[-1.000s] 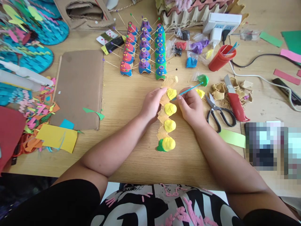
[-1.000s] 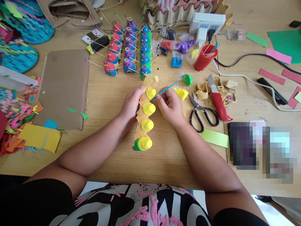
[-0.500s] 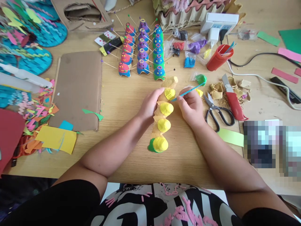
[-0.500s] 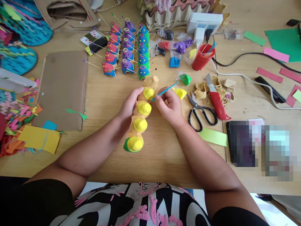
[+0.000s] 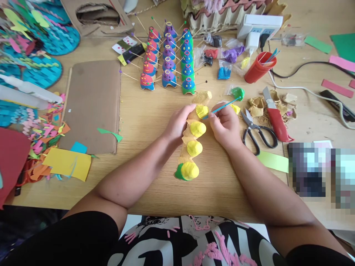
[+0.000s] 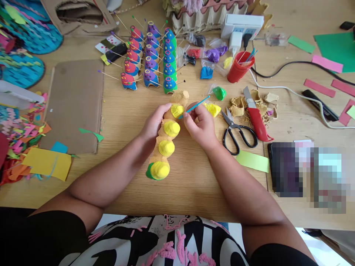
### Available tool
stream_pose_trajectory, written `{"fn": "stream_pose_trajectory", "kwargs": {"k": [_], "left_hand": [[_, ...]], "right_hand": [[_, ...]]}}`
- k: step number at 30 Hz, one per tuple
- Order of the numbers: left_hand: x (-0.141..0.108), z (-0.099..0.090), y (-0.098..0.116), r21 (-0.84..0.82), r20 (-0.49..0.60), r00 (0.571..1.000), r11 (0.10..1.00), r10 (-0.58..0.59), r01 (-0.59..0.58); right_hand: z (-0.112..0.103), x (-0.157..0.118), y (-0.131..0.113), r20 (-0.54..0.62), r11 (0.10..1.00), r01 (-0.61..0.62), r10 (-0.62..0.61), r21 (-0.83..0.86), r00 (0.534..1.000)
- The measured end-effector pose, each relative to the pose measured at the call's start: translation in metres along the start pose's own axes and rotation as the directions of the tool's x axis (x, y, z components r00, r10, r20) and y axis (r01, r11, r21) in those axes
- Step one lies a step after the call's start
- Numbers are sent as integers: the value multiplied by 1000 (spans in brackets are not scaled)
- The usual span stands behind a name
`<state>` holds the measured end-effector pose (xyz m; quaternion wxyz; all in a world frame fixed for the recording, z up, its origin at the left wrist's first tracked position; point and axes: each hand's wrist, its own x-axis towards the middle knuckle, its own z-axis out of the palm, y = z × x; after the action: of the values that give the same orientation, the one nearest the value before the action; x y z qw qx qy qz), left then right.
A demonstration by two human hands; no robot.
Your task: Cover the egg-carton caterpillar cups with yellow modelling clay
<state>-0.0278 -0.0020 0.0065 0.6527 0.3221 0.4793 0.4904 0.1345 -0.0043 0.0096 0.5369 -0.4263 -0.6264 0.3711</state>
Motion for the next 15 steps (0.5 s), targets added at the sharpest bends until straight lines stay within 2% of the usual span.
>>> {"fn": "stream_pose_trajectory", "kwargs": {"k": [9, 12, 15], "left_hand": [[-6, 6, 15, -63, 17, 997, 995, -73, 74], [-9, 9, 21, -93, -27, 982, 978, -188, 185], [-10, 12, 26, -133, -30, 943, 936, -332, 326]], "right_hand": [[-1, -1, 0, -6, 993, 32, -33, -110, 999], [-2, -2, 3, -2, 989, 50, -51, -142, 999], [-4, -4, 6, 6, 983, 60, -60, -175, 998]]}}
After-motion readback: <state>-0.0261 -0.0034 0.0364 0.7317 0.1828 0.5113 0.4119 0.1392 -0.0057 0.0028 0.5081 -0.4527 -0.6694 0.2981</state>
